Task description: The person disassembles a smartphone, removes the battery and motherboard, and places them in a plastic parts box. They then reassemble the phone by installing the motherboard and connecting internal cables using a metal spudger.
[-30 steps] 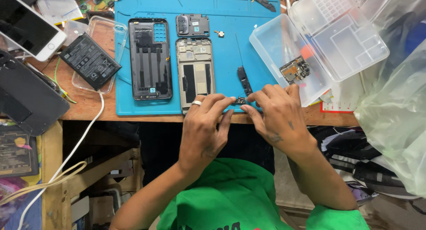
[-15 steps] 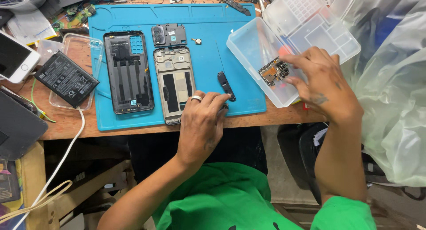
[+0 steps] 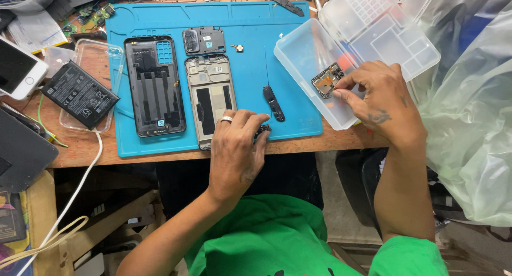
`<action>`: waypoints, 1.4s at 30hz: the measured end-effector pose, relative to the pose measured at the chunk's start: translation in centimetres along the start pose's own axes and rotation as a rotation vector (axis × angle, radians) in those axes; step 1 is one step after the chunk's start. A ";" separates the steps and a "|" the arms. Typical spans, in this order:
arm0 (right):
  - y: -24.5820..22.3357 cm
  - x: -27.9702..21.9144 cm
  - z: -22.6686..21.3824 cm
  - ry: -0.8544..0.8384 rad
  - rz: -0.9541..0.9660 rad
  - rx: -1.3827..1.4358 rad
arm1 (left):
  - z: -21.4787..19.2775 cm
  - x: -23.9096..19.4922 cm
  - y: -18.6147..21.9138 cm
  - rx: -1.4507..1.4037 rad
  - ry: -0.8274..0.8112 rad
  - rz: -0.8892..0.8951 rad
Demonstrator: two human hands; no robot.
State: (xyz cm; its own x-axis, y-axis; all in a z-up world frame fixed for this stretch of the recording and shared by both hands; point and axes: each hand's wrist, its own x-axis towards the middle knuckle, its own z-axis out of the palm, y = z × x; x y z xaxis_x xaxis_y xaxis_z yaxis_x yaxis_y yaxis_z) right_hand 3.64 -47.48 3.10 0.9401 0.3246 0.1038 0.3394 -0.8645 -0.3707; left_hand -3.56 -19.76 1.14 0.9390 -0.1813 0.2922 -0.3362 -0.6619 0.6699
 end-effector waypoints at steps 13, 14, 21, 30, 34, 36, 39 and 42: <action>-4.2 0.8 -1.0 0.148 -0.076 0.056 | 0.0 -0.5 -0.1 -0.029 0.017 0.013; -4.8 1.4 -0.6 0.148 -0.122 0.060 | 0.0 -0.5 -0.1 -0.034 0.016 0.013; -8.8 6.2 5.2 0.136 -0.341 -0.147 | 0.1 -0.6 -0.1 -0.004 0.035 0.025; -8.3 6.0 5.8 0.178 -0.331 -0.111 | -0.1 -0.7 -0.7 0.025 0.071 0.006; -7.9 3.5 3.6 0.154 -0.222 -0.176 | -0.4 -0.8 -0.7 0.024 0.109 -0.007; -8.6 2.5 3.6 0.144 -0.217 -0.233 | -0.4 -0.8 -0.7 0.026 0.115 -0.016; -9.9 1.8 4.8 0.173 -0.240 -0.272 | -0.3 -0.8 -0.8 0.044 0.092 -0.013; -10.2 1.8 5.1 0.195 -0.234 -0.304 | -0.2 -0.8 -0.8 0.053 0.083 0.020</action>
State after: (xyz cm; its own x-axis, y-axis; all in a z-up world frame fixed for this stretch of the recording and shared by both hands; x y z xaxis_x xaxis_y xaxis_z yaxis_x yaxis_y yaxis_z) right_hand 1.76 -36.11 2.32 0.8152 0.4721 0.3356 0.5103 -0.8595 -0.0304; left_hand -4.03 -18.94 0.49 0.9220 -0.1355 0.3627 -0.3489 -0.6969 0.6266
